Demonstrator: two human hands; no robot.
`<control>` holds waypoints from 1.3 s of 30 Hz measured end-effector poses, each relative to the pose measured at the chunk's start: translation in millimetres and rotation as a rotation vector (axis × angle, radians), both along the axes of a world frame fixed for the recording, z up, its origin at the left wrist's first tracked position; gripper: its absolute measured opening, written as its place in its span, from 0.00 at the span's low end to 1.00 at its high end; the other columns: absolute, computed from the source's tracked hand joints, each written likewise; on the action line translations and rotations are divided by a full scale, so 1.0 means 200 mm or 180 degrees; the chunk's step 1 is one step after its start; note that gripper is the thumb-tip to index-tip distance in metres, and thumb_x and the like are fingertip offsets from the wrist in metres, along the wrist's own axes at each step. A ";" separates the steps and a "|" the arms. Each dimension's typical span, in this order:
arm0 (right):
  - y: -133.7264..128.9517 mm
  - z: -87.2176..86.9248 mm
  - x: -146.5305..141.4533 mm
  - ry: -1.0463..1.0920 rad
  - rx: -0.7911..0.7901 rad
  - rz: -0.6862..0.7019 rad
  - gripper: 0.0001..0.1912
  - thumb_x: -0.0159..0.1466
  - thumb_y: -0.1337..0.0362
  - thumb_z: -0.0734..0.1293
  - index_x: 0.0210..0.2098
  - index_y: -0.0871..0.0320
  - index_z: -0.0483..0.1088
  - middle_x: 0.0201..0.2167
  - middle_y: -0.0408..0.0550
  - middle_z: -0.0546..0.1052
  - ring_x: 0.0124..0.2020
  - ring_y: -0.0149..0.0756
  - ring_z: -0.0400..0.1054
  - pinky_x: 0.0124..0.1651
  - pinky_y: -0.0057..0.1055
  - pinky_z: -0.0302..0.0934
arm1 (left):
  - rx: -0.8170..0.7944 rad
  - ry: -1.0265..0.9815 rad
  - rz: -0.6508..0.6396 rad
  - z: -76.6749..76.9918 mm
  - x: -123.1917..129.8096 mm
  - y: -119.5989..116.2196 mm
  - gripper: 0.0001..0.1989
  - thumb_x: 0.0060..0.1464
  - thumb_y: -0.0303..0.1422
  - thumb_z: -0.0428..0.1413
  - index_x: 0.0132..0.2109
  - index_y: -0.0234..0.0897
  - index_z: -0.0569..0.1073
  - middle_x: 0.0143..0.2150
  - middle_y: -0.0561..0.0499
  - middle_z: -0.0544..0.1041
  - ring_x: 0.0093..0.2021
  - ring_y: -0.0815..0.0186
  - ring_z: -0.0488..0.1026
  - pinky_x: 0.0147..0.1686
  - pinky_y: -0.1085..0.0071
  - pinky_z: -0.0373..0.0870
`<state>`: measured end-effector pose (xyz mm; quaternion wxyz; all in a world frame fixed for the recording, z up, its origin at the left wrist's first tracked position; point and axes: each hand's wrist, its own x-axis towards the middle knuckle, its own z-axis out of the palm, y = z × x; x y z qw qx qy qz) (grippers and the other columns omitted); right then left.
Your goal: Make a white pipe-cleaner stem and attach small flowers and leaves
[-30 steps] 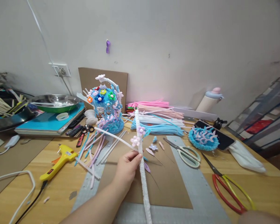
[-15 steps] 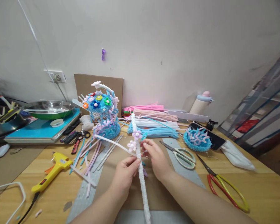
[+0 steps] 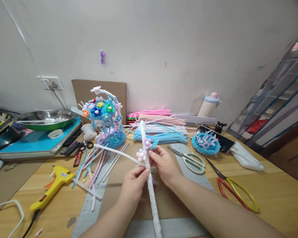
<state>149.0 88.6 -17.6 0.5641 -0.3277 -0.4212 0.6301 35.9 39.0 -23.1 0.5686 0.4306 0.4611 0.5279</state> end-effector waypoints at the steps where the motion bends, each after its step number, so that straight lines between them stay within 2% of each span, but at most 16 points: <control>1: 0.01 0.00 0.00 -0.0006 -0.0008 0.0009 0.12 0.53 0.58 0.70 0.29 0.59 0.66 0.22 0.39 0.68 0.21 0.26 0.58 0.26 0.26 0.53 | -0.0007 -0.0031 -0.0035 0.00 0.00 0.00 0.11 0.42 0.37 0.61 0.30 0.33 0.79 0.22 0.53 0.70 0.22 0.72 0.61 0.23 0.75 0.57; 4: 0.02 -0.02 0.00 -0.0017 -0.0014 0.0006 0.11 0.53 0.58 0.70 0.27 0.60 0.67 0.20 0.40 0.68 0.20 0.27 0.58 0.26 0.27 0.54 | -0.0043 -0.0077 -0.0123 0.00 0.00 0.00 0.11 0.43 0.38 0.60 0.30 0.33 0.79 0.20 0.54 0.67 0.21 0.73 0.59 0.21 0.75 0.55; 8: 0.02 -0.04 0.00 -0.0022 -0.0004 -0.0049 0.11 0.53 0.58 0.69 0.25 0.60 0.67 0.18 0.40 0.68 0.20 0.27 0.58 0.26 0.28 0.54 | -0.0039 0.0032 -0.0013 -0.02 0.00 0.00 0.11 0.44 0.37 0.60 0.32 0.33 0.78 0.17 0.58 0.61 0.19 0.76 0.52 0.20 0.76 0.49; 16: 0.01 -0.04 -0.01 0.0065 -0.0017 -0.0285 0.12 0.51 0.58 0.71 0.24 0.59 0.67 0.18 0.40 0.69 0.21 0.29 0.61 0.27 0.28 0.56 | -0.0053 0.0077 -0.0067 -0.05 0.00 0.02 0.13 0.44 0.39 0.60 0.31 0.31 0.77 0.17 0.58 0.59 0.20 0.75 0.51 0.21 0.75 0.46; 23: 0.01 0.01 0.02 0.0118 0.0007 0.0039 0.12 0.52 0.56 0.70 0.29 0.58 0.67 0.21 0.40 0.69 0.21 0.28 0.61 0.26 0.27 0.57 | -0.0052 0.0087 -0.0077 -0.04 0.00 0.01 0.12 0.43 0.39 0.60 0.27 0.31 0.76 0.17 0.58 0.57 0.19 0.76 0.50 0.20 0.76 0.46; 29: 0.00 0.02 0.03 -0.0022 0.0046 -0.0137 0.13 0.52 0.56 0.70 0.28 0.58 0.67 0.21 0.41 0.69 0.22 0.29 0.62 0.28 0.28 0.59 | -0.0013 0.0077 -0.0072 -0.02 0.00 0.01 0.13 0.43 0.39 0.60 0.30 0.32 0.78 0.17 0.58 0.58 0.19 0.75 0.50 0.20 0.76 0.46; 33: -0.02 0.01 0.01 0.0109 -0.0074 0.0128 0.14 0.52 0.57 0.71 0.33 0.56 0.67 0.27 0.41 0.71 0.27 0.30 0.64 0.30 0.28 0.59 | -0.0007 0.0078 0.0000 -0.02 0.00 0.00 0.12 0.42 0.39 0.61 0.28 0.32 0.77 0.17 0.58 0.59 0.19 0.75 0.51 0.20 0.75 0.48; 39: -0.04 0.02 -0.01 0.0350 -0.0469 0.0431 0.11 0.51 0.59 0.72 0.27 0.59 0.70 0.24 0.42 0.71 0.27 0.29 0.64 0.35 0.28 0.58 | -0.0036 -0.0028 0.0003 0.01 0.01 -0.01 0.11 0.42 0.38 0.61 0.26 0.33 0.78 0.18 0.56 0.64 0.20 0.74 0.55 0.23 0.75 0.55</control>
